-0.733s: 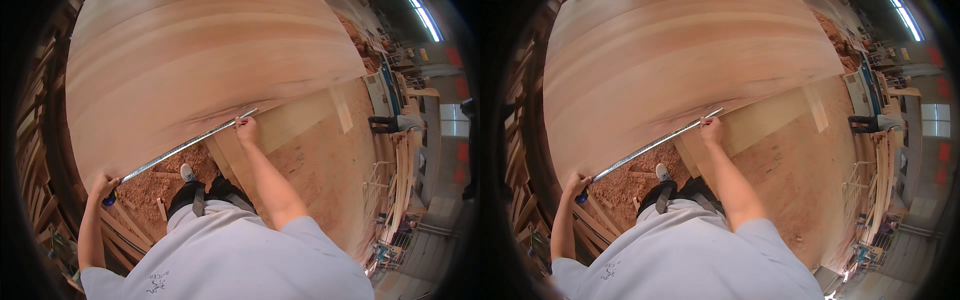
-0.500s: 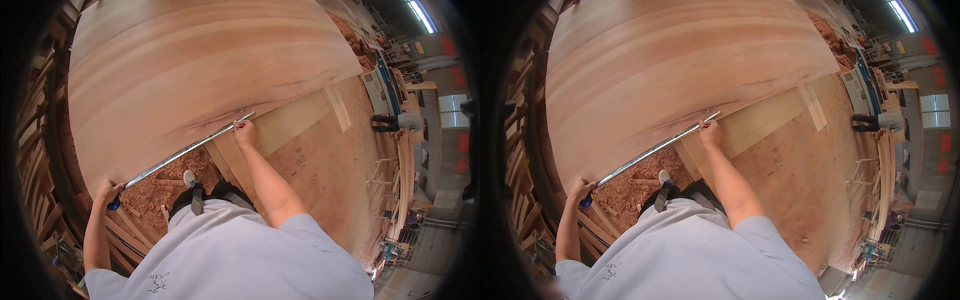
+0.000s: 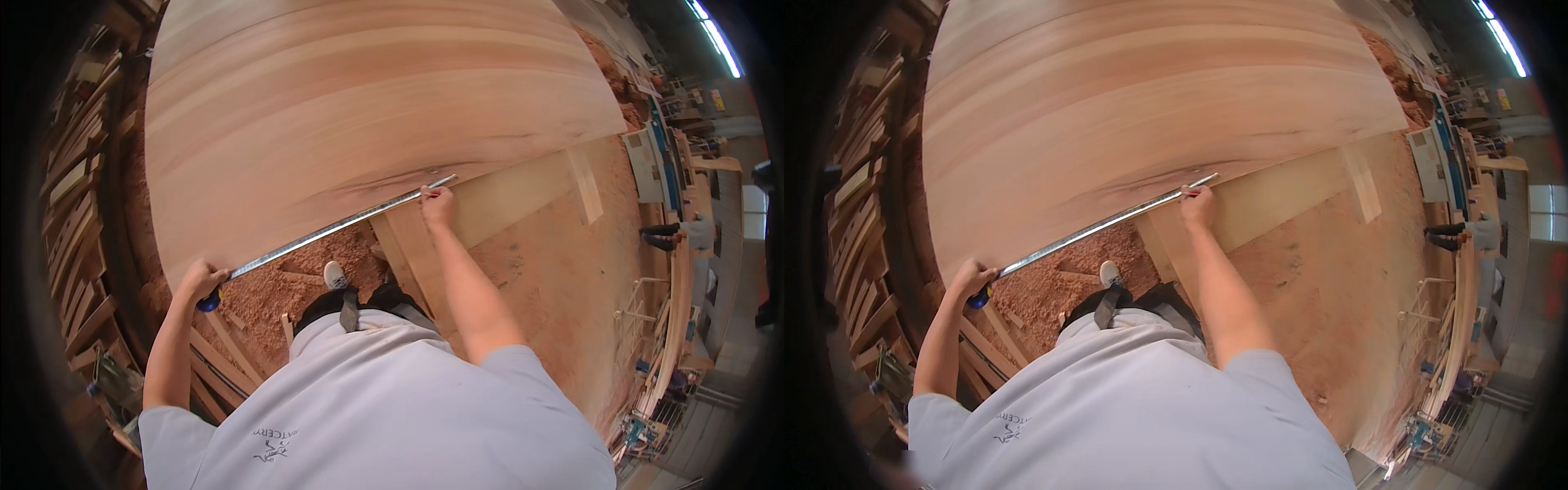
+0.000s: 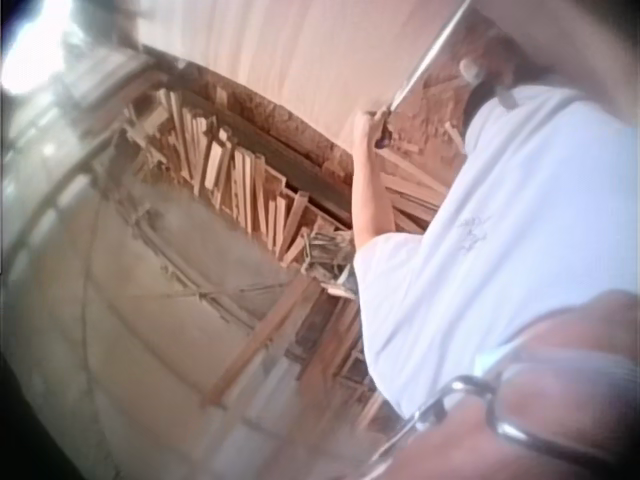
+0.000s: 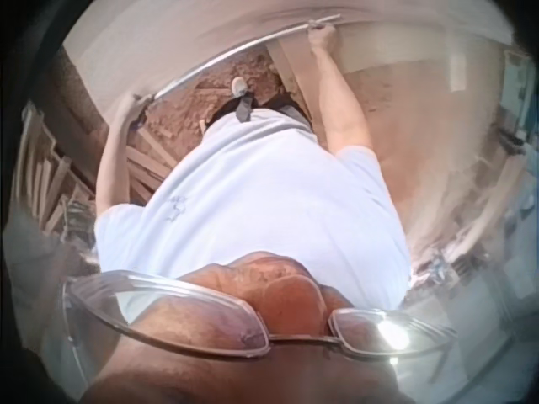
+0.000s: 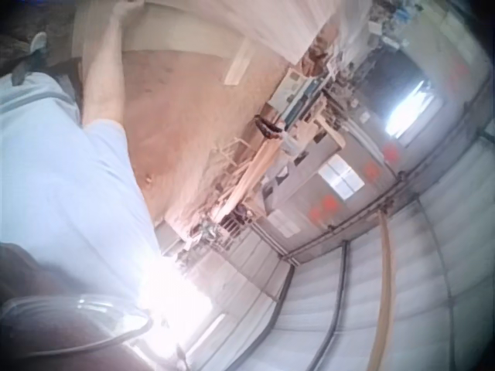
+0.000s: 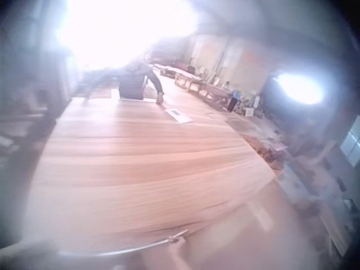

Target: The person measures a large wooden board using a tape measure and marks measurements with a pencil. They repeatedly reposition the tape measure along the board's edge and make marks at specific intervals.

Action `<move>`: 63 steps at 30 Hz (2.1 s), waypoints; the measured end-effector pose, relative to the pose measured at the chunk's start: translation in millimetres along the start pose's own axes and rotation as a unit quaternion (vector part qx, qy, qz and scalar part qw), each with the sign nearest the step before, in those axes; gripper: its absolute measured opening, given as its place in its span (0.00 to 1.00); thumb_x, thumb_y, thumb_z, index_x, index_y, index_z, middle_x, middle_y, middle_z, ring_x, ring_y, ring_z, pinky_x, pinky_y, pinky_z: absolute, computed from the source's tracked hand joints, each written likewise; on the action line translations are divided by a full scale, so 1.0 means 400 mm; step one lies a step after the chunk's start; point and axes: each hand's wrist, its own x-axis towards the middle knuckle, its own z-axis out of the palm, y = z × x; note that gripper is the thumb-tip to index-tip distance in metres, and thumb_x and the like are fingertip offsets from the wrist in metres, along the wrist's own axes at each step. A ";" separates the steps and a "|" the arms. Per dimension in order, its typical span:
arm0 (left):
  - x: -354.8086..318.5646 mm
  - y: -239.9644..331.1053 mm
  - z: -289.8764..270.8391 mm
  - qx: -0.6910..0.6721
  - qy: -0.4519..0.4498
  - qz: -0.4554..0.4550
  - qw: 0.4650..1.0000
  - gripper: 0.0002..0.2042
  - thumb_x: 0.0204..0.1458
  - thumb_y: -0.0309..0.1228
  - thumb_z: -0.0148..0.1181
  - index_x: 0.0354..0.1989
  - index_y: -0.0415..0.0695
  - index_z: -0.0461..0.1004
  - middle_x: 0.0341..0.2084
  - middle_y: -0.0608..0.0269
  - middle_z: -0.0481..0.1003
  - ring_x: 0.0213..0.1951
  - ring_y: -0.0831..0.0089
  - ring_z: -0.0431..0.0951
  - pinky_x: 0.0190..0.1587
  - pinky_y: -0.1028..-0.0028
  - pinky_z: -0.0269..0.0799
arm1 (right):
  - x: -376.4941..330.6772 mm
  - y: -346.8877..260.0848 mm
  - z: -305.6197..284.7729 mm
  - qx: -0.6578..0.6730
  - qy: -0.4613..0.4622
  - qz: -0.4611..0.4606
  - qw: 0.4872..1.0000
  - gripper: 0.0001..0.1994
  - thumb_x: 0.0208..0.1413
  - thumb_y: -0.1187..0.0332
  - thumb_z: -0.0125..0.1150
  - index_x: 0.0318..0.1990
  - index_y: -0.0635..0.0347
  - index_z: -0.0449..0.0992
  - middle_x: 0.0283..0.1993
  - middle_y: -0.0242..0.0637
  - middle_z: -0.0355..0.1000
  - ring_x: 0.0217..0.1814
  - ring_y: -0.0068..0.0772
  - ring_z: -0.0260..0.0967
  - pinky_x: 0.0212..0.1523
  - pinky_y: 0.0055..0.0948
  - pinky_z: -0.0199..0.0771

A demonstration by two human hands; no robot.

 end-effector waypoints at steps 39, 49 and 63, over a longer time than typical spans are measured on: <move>-0.002 0.001 0.006 0.075 0.015 -0.015 0.997 0.23 0.52 0.47 0.64 0.32 0.34 0.82 0.26 0.41 0.79 0.31 0.52 0.81 0.37 0.58 0.75 | 0.019 -0.017 -0.031 0.141 -0.079 0.098 0.982 0.12 0.63 0.65 0.63 0.31 0.59 0.69 0.22 0.32 0.71 0.15 0.21 0.63 0.13 0.22 0.59; 0.016 0.026 0.021 0.096 0.021 -0.028 0.995 0.23 0.54 0.51 0.65 0.30 0.39 0.83 0.24 0.45 0.79 0.30 0.57 0.81 0.35 0.58 0.74 | 0.114 0.121 -0.048 -0.039 -0.036 -0.047 0.998 0.16 0.56 0.59 0.71 0.27 0.64 0.79 0.21 0.34 0.75 0.22 0.22 0.71 0.22 0.25 0.71; -0.012 0.012 0.012 0.069 0.053 0.025 0.996 0.18 0.54 0.41 0.66 0.28 0.34 0.82 0.17 0.45 0.74 0.19 0.56 0.75 0.28 0.61 0.70 | 0.050 0.062 0.009 -0.074 -0.005 0.010 0.997 0.14 0.61 0.61 0.65 0.33 0.63 0.74 0.22 0.35 0.76 0.19 0.24 0.71 0.19 0.27 0.69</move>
